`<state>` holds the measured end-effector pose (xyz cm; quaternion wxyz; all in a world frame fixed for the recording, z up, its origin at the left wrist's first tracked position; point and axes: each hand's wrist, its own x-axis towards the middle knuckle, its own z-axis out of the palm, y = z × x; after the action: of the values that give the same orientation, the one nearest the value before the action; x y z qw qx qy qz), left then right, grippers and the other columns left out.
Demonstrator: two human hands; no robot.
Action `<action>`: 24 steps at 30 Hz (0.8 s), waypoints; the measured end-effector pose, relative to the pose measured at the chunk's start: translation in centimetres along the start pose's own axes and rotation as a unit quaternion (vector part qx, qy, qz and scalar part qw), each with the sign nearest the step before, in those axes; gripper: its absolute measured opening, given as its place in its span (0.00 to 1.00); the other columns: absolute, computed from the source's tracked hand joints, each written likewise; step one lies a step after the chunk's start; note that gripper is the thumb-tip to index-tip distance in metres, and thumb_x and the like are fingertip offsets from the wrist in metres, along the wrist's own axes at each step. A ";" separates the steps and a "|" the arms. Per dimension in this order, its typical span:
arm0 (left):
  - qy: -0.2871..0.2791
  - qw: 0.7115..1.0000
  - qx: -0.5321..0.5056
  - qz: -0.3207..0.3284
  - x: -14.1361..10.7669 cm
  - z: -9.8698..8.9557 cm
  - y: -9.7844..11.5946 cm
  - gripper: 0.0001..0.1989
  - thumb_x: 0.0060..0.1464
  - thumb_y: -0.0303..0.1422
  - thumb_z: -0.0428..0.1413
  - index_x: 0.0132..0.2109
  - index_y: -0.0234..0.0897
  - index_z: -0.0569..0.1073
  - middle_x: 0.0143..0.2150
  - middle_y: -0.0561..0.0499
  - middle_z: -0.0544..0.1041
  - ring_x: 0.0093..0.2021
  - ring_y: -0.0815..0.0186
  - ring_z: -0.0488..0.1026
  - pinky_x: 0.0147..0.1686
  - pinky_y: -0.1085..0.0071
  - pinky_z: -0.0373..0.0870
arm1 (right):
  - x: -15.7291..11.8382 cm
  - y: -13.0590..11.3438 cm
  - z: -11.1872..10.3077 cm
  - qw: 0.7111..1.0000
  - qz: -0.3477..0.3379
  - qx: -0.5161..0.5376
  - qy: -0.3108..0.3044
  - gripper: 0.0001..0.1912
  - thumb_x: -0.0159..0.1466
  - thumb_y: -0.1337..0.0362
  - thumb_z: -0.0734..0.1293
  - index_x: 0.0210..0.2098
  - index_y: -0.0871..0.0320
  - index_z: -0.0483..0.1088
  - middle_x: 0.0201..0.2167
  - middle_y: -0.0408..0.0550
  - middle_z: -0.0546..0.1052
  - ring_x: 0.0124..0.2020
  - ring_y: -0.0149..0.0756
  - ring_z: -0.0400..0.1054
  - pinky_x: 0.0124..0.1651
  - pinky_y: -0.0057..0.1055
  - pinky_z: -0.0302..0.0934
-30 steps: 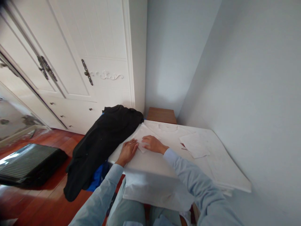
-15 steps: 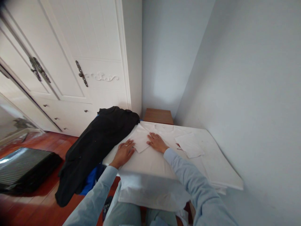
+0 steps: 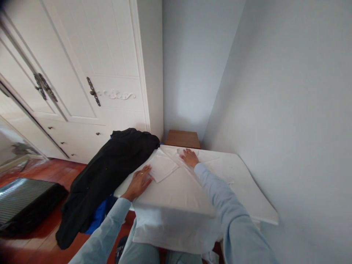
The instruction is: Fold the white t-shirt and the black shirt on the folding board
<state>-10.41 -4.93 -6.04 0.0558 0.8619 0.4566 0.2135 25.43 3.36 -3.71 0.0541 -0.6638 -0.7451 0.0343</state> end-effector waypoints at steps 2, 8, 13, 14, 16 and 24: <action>0.001 1.000 -0.009 -0.004 0.0 -0.1 -0.1 0.28 0.68 0.43 0.43 0.69 0.34 0.61 0.70 0.37 0.63 0.71 0.54 0.56 0.65 0.50 0.58 | 0.8 1.5 0.3 1.000 0.017 0.000 -0.009 0.31 0.73 0.51 0.52 0.70 0.61 0.56 0.70 0.66 0.58 0.71 0.54 0.50 0.68 0.54 0.50; 0.005 0.999 -0.031 -0.026 0.1 -0.6 0.1 0.27 0.68 0.43 0.44 0.68 0.35 0.64 0.70 0.37 0.62 0.71 0.55 0.57 0.64 0.51 0.60 | 1.7 4.2 1.8 1.000 0.023 -0.001 -0.004 0.29 0.73 0.53 0.53 0.70 0.58 0.55 0.72 0.62 0.54 0.72 0.51 0.47 0.69 0.55 0.48; 0.003 0.999 -0.029 -0.022 0.1 -0.8 0.2 0.25 0.67 0.43 0.45 0.64 0.37 0.69 0.67 0.39 0.67 0.69 0.55 0.62 0.63 0.51 0.62 | 2.1 5.5 1.9 1.000 0.014 0.001 0.014 0.27 0.73 0.56 0.54 0.69 0.57 0.57 0.71 0.61 0.56 0.72 0.50 0.49 0.68 0.56 0.49; -0.002 0.999 -0.025 -0.022 0.1 -0.8 0.2 0.24 0.67 0.43 0.45 0.63 0.37 0.70 0.67 0.39 0.68 0.68 0.55 0.63 0.63 0.51 0.62 | 2.2 5.7 1.9 1.000 0.012 0.001 0.018 0.27 0.73 0.57 0.54 0.69 0.57 0.57 0.71 0.61 0.57 0.71 0.50 0.49 0.68 0.56 0.49; -0.011 1.000 -0.014 -0.021 0.2 -0.8 0.3 0.24 0.67 0.43 0.45 0.62 0.37 0.70 0.66 0.39 0.68 0.68 0.55 0.64 0.63 0.51 0.62 | 2.3 5.9 1.7 1.000 0.009 0.003 0.022 0.27 0.73 0.57 0.55 0.68 0.58 0.58 0.70 0.62 0.57 0.71 0.50 0.50 0.68 0.55 0.49; 0.000 1.000 0.017 -0.020 0.2 -0.7 0.8 0.23 0.67 0.42 0.45 0.62 0.37 0.71 0.66 0.38 0.69 0.67 0.54 0.65 0.62 0.49 0.62 | -0.2 1.8 0.5 0.999 -0.019 0.019 0.031 0.31 0.75 0.53 0.50 0.71 0.63 0.52 0.72 0.63 0.53 0.73 0.48 0.45 0.71 0.52 0.46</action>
<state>-10.00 -5.26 -5.10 0.0456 0.8536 0.4769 0.2047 27.20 3.35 -4.42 0.0903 -0.6491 -0.7548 0.0264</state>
